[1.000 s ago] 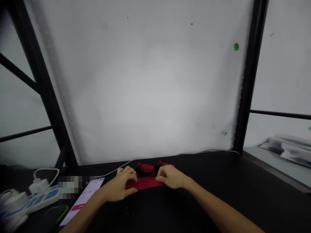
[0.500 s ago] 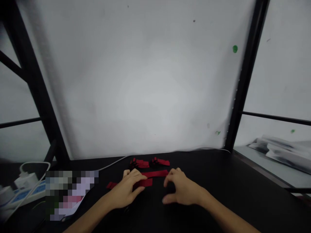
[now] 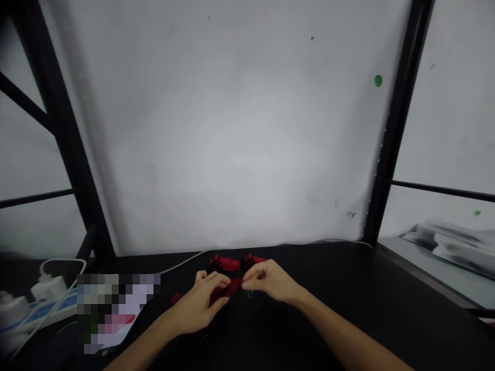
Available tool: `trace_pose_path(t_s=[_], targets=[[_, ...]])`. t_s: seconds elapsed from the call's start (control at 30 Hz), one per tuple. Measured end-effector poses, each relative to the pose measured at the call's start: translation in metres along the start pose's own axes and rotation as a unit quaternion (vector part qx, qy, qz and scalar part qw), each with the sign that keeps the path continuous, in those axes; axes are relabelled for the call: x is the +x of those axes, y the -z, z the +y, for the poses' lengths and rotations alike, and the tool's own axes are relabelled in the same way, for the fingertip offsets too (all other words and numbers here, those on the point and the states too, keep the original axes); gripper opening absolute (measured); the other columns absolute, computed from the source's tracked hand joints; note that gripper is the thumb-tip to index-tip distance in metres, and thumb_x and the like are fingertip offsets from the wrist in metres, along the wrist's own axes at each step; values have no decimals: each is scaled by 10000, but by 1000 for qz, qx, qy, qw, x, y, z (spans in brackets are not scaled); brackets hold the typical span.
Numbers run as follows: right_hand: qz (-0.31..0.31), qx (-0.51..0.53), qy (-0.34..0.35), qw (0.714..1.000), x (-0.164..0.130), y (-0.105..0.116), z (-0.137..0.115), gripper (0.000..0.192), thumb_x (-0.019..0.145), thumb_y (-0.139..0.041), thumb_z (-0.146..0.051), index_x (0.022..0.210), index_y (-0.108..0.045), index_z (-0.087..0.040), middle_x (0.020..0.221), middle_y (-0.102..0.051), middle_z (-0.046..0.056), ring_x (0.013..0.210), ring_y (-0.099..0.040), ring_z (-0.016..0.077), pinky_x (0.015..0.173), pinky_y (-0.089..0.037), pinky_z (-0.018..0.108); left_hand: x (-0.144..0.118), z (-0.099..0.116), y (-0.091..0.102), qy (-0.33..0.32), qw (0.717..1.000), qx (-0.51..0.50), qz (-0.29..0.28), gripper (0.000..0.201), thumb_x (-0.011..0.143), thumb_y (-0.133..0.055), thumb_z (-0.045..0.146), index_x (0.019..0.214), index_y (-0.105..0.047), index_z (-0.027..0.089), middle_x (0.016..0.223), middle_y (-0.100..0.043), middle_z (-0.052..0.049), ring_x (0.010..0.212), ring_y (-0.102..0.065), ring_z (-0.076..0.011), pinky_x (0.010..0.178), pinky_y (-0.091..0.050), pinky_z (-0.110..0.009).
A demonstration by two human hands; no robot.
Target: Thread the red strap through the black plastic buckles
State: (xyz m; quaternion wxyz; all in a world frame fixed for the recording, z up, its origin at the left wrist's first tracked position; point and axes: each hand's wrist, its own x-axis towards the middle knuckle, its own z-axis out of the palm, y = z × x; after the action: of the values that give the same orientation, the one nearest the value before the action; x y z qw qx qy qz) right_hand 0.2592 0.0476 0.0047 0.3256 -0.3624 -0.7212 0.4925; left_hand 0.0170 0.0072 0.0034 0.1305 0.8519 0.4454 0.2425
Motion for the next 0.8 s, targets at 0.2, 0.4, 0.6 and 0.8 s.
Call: trace_pose_path(t_s=[0.2,0.4,0.6,0.8], targets=[[-10,162,16,987,28,-16,7,384,701,-790,-468,917,-754,-152,619,-575,-37,543,-445,79,573,-337,239,0,0,2,-8,1000,-9,11,177,890,-553,235,1066,-577,235,1037,-651,-39,968,-523,-246,898,-349,-400],[32,67,17,997,18,-30,12,323,778,-714,-438,920,-722,-148,667,-620,-12,556,-464,94,561,-354,237,-1,2,-2,0,998,-65,9,196,891,-557,243,1086,-574,237,1060,-662,-43,1033,-540,-243,946,-358,-410],[83,8,17,996,13,-38,9,182,750,-720,-317,803,-629,-169,667,-630,-16,607,-545,123,602,-413,241,1,1,-14,42,996,-79,5,427,802,-716,353,1181,-553,246,1047,-672,-42,1022,-552,-260,933,-366,-416],[103,14,32,994,5,-30,-2,200,827,-646,-373,817,-619,-175,760,-629,2,701,-570,140,685,-442,263,2,6,-17,-7,1000,-27,7,305,807,-730,411,1030,-629,230,1031,-667,-45,950,-573,-240,879,-325,-387]])
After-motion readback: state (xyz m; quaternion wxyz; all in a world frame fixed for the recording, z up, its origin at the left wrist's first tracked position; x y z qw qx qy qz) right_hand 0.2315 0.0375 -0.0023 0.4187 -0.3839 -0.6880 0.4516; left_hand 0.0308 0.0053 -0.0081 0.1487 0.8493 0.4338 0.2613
